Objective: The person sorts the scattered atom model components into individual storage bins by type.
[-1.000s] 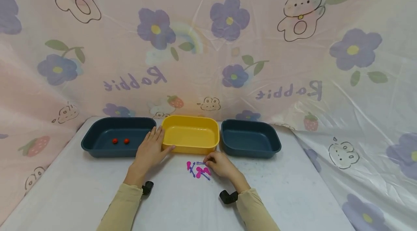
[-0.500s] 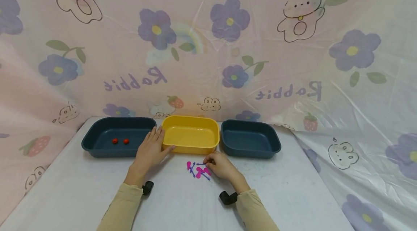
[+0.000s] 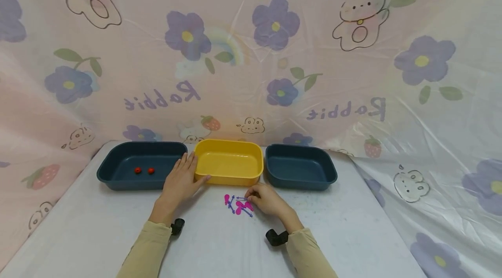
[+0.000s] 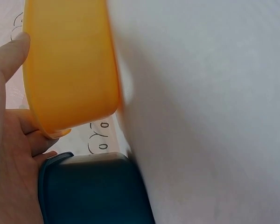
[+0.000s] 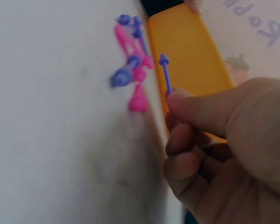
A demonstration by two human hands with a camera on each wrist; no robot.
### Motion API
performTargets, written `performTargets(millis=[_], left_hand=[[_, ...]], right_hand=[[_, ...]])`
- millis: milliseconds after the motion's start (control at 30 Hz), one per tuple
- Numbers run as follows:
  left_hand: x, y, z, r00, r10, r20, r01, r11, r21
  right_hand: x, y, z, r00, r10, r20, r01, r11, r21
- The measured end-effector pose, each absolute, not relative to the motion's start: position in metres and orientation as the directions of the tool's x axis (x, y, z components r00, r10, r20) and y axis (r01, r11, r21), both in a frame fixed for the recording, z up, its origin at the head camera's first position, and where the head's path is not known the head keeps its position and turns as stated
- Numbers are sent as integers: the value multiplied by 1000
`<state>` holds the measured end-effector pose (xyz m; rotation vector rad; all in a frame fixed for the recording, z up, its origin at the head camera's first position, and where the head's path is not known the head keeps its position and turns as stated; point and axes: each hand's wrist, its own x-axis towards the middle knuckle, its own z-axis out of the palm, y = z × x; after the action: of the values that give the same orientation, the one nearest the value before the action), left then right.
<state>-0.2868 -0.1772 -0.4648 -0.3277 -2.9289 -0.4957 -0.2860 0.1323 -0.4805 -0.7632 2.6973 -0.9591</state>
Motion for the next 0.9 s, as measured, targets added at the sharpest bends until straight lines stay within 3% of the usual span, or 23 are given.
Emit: performTargets(millis=[233, 600, 900], left_hand=[[-286, -177, -464, -965, 193, 180, 241, 923, 301], [-287, -177, -464, -965, 185, 186, 234, 928, 291], [-287, -176, -465, -964, 188, 187, 238, 926, 293]], right_hand=[[-279, 134, -460, -855, -519, 3, -377, 616, -691], [-290, 125, -441, -863, -447, 237, -480, 573, -664], [-316, 109, -437, -858, -399, 323, -508, 569, -647]])
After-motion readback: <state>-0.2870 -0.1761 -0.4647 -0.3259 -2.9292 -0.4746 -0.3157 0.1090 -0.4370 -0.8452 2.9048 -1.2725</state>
